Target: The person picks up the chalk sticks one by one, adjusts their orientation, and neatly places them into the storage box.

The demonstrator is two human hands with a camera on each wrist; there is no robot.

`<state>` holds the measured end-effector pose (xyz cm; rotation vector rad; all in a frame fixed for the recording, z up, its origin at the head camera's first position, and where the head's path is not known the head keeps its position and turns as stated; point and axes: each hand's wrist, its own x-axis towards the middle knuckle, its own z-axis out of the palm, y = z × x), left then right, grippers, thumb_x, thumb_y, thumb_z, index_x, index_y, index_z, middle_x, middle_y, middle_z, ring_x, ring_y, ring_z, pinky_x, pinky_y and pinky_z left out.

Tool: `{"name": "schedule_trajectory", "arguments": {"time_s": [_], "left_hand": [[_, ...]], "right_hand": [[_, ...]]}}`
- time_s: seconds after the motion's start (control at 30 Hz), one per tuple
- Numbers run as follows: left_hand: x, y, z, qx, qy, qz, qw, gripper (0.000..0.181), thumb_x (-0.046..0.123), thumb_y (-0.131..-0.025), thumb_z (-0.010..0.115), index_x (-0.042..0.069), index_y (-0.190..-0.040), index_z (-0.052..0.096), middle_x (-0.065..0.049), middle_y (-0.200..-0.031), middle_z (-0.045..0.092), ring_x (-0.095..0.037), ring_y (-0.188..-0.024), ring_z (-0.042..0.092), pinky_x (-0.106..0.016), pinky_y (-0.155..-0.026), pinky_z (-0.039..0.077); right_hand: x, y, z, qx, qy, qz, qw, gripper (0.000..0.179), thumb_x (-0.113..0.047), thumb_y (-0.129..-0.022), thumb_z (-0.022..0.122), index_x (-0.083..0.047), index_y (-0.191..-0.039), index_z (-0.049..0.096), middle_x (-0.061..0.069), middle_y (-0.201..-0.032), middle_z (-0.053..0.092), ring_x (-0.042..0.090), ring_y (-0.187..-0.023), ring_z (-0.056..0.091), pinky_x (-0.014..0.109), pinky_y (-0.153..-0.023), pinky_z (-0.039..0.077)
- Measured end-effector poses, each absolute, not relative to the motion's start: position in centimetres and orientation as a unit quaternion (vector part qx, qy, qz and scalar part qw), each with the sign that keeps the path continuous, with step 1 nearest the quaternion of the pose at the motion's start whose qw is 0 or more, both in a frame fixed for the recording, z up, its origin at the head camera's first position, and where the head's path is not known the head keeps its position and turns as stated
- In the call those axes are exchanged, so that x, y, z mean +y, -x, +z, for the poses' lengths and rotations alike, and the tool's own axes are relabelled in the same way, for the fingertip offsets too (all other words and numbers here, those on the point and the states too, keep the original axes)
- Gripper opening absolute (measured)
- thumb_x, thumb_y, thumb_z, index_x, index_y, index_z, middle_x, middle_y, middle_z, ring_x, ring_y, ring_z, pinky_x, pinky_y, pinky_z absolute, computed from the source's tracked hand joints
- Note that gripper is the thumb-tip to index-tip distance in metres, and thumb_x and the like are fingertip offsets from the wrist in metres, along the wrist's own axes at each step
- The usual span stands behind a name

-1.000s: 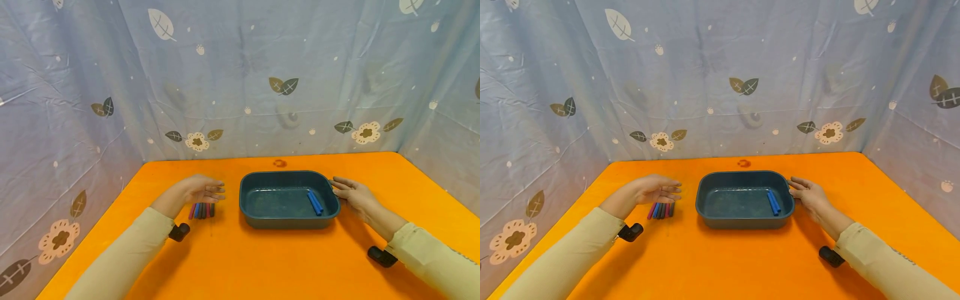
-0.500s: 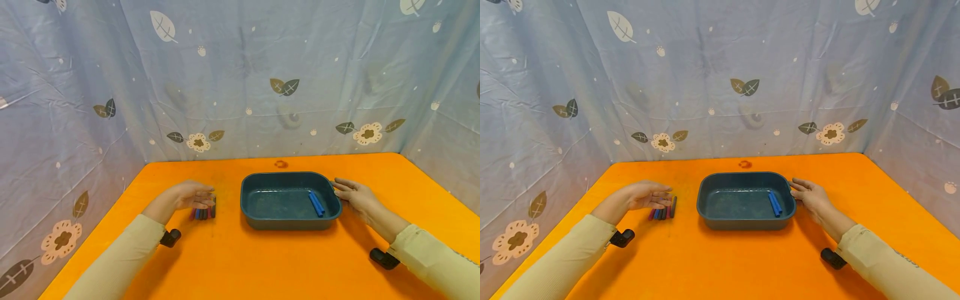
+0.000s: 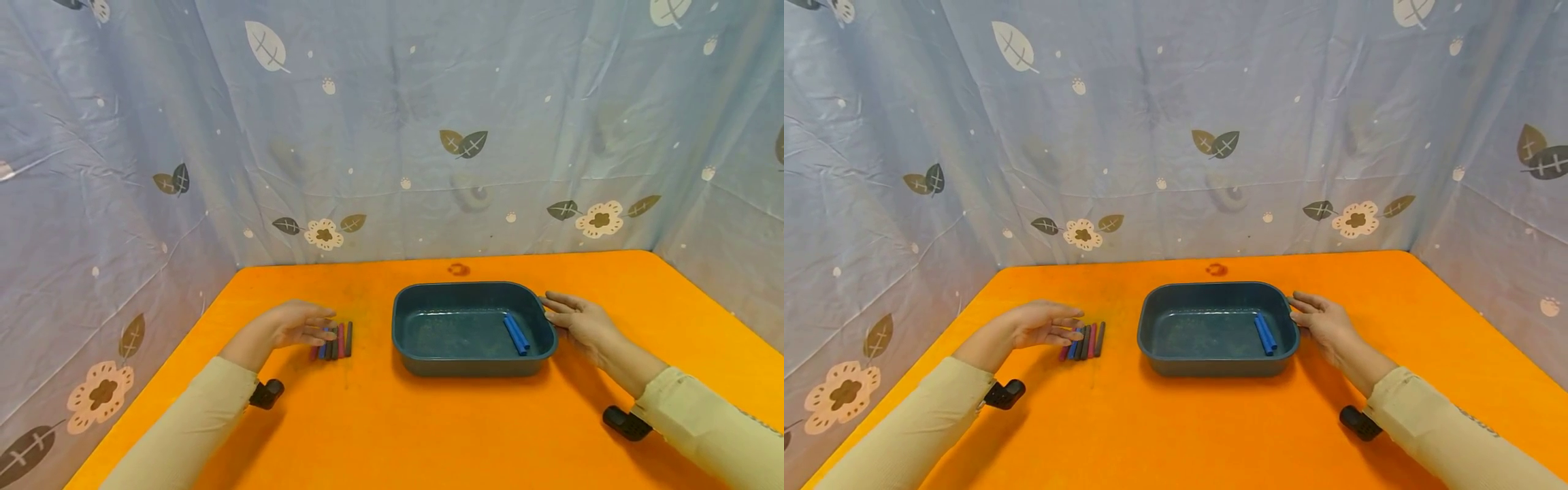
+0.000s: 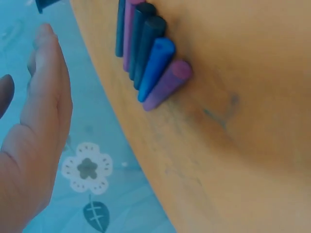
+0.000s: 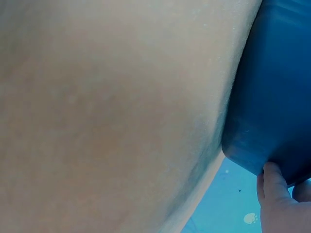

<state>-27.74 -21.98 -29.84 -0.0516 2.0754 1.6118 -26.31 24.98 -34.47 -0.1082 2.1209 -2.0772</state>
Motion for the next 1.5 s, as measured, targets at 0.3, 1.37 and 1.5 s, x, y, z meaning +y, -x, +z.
{"name": "schedule_trajectory", "arguments": {"time_s": [0.3, 1.37, 1.5], "left_hand": [[-23.1, 27.5, -30.3, 0.784, 0.049, 0.577, 0.224, 0.052, 0.015, -0.104, 0.045, -0.015, -0.144, 0.029, -0.034, -0.14, 0.041, -0.02, -0.093, 0.068, -0.03, -0.079, 0.057], [-25.8, 29.2, -34.0, 0.824, 0.122, 0.49, 0.256, 0.022, 0.018, -0.102, 0.053, 0.011, -0.087, 0.068, 0.003, -0.073, 0.055, -0.01, -0.069, 0.049, -0.022, -0.069, 0.049], [-25.1, 29.2, -34.1, 0.833, 0.155, 0.477, 0.232, 0.021, 0.021, -0.098, 0.06, 0.009, -0.081, 0.064, 0.0, -0.076, 0.054, -0.015, -0.075, 0.048, -0.025, -0.073, 0.047]], "right_hand": [[25.0, 26.4, -34.5, 0.707, 0.038, -0.701, 0.086, 0.062, 0.001, -0.102, 0.04, 0.009, -0.15, 0.0, 0.032, -0.154, 0.003, -0.008, -0.089, 0.059, 0.018, -0.075, 0.053], [25.1, 26.2, -34.8, 0.711, 0.033, -0.697, 0.088, 0.063, 0.001, -0.103, 0.039, 0.009, -0.15, -0.001, 0.031, -0.154, 0.002, -0.009, -0.088, 0.059, 0.017, -0.079, 0.052], [25.1, 26.3, -34.8, 0.709, 0.034, -0.699, 0.086, 0.063, 0.001, -0.103, 0.04, 0.01, -0.15, 0.0, 0.032, -0.154, 0.002, -0.008, -0.088, 0.059, 0.018, -0.079, 0.053]]}}
